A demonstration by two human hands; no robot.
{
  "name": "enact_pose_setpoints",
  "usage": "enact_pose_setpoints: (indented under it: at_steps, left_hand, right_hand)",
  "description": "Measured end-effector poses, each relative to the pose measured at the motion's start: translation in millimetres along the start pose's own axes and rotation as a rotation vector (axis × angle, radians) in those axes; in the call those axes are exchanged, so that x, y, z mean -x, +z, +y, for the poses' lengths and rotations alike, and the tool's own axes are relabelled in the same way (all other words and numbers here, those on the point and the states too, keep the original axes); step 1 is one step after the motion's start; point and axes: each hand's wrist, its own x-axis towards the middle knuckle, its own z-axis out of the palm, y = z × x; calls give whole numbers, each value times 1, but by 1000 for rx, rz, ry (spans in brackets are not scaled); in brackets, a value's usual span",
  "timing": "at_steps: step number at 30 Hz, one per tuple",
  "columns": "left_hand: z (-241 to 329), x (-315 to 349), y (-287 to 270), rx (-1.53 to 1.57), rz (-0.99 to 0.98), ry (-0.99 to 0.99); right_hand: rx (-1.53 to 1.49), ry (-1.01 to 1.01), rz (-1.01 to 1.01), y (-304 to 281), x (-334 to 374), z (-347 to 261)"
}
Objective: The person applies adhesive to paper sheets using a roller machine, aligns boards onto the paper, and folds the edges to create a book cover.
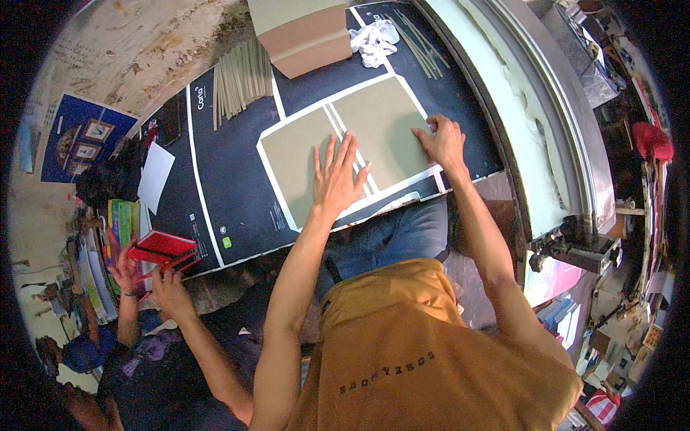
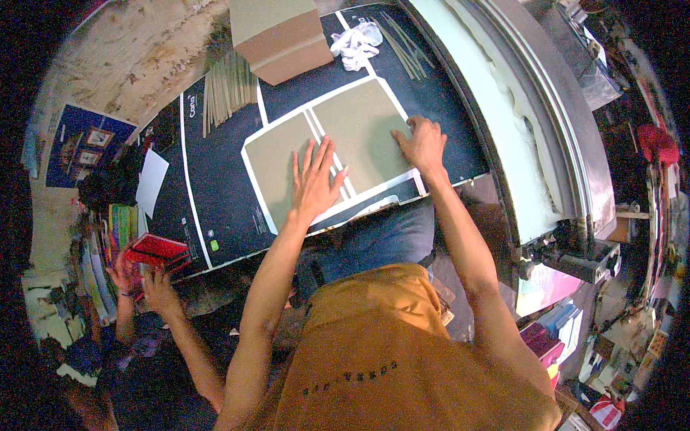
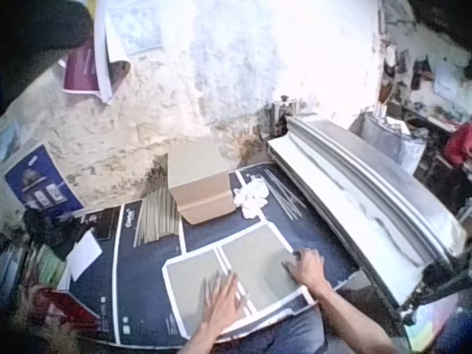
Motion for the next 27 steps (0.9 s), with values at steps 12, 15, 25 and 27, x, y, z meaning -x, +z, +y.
enact_pose_setpoints:
  at_steps: [12,15,25,27]
  left_hand:
    - [-1,-1,0,-20,-5,-11]
    - [0,0,0,-31,-5,-13]
    - [-2,0,1,-22,-8,-8]
    - [-1,0,0,-19,-8,-6]
  right_hand:
    - [22,-24,10,-6,-4,-3]
    - [40,-29,-2,-8,-3,-4]
    - [44,-26,0,-9,-3,-5]
    - [54,-22,-3,-9,-3,-5]
